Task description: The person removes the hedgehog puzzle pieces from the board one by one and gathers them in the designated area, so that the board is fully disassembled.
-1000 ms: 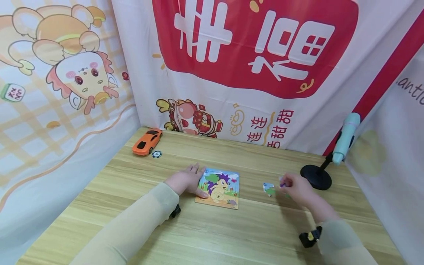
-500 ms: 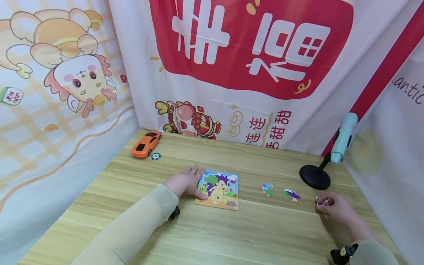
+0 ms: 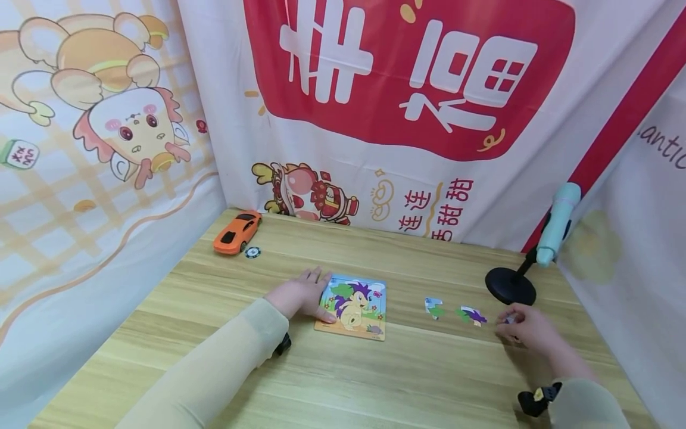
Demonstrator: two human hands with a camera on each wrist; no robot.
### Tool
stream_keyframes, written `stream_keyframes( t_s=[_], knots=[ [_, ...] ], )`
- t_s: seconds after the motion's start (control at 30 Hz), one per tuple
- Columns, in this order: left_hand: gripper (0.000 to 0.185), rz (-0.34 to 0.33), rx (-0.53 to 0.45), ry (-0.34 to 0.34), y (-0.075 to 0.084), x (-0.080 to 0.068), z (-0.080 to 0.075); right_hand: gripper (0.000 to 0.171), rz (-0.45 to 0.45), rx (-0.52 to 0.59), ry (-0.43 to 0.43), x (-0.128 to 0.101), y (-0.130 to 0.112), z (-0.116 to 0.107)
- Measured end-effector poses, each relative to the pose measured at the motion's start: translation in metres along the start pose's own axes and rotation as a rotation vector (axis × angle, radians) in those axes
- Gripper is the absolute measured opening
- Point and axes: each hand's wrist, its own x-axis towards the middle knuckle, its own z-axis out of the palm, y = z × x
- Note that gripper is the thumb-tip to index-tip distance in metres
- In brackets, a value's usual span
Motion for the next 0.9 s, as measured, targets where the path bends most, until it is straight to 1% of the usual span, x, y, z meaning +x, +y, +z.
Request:
stream_keyframes(
  t_s=[0.07, 0.13, 0.2, 0.27, 0.33, 0.43, 0.5, 0.57, 0.67, 0.8, 0.9],
  knots=[
    [0.127, -0.005, 0.005, -0.011, 0.002, -0.005, -0.004, 0.027, -0.034, 0.015, -0.024, 0.003, -0.021, 0.002],
    [0.127, -0.007, 0.014, -0.019, 0.002, -0.004, -0.004, 0.026, -0.101, 0.033, -0.048, 0.008, -0.047, 0.007],
    [0.128, 0.001, 0.031, -0.026, -0.001, 0.001, -0.002, 0.024, -0.170, 0.052, -0.072, 0.015, -0.075, 0.016],
    [0.130, 0.010, 0.042, -0.021, -0.003, 0.005, -0.001, 0.021, -0.251, 0.059, -0.106, 0.023, -0.102, 0.031],
    [0.131, 0.018, 0.046, -0.011, -0.006, 0.009, 0.001, 0.019, -0.340, 0.070, -0.148, 0.033, -0.126, 0.051],
    [0.132, 0.024, 0.056, -0.001, -0.008, 0.011, 0.002, 0.018, -0.419, 0.083, -0.212, 0.044, -0.160, 0.085],
    [0.132, 0.025, 0.059, -0.008, -0.008, 0.011, 0.002, 0.018, -0.438, 0.100, -0.240, 0.048, -0.180, 0.106],
    [0.132, 0.027, 0.058, -0.017, -0.007, 0.010, 0.002, 0.019, -0.426, 0.104, -0.238, 0.051, -0.199, 0.124],
    [0.132, 0.023, 0.048, -0.023, -0.005, 0.007, 0.000, 0.021, -0.402, 0.124, -0.224, 0.055, -0.221, 0.149],
    [0.132, 0.022, 0.053, -0.023, -0.005, 0.007, 0.001, 0.031, -0.361, 0.162, -0.203, 0.061, -0.235, 0.174],
    [0.130, 0.028, 0.065, -0.018, -0.006, 0.011, 0.004, 0.037, -0.330, 0.176, -0.186, 0.065, -0.239, 0.183]
  ],
)
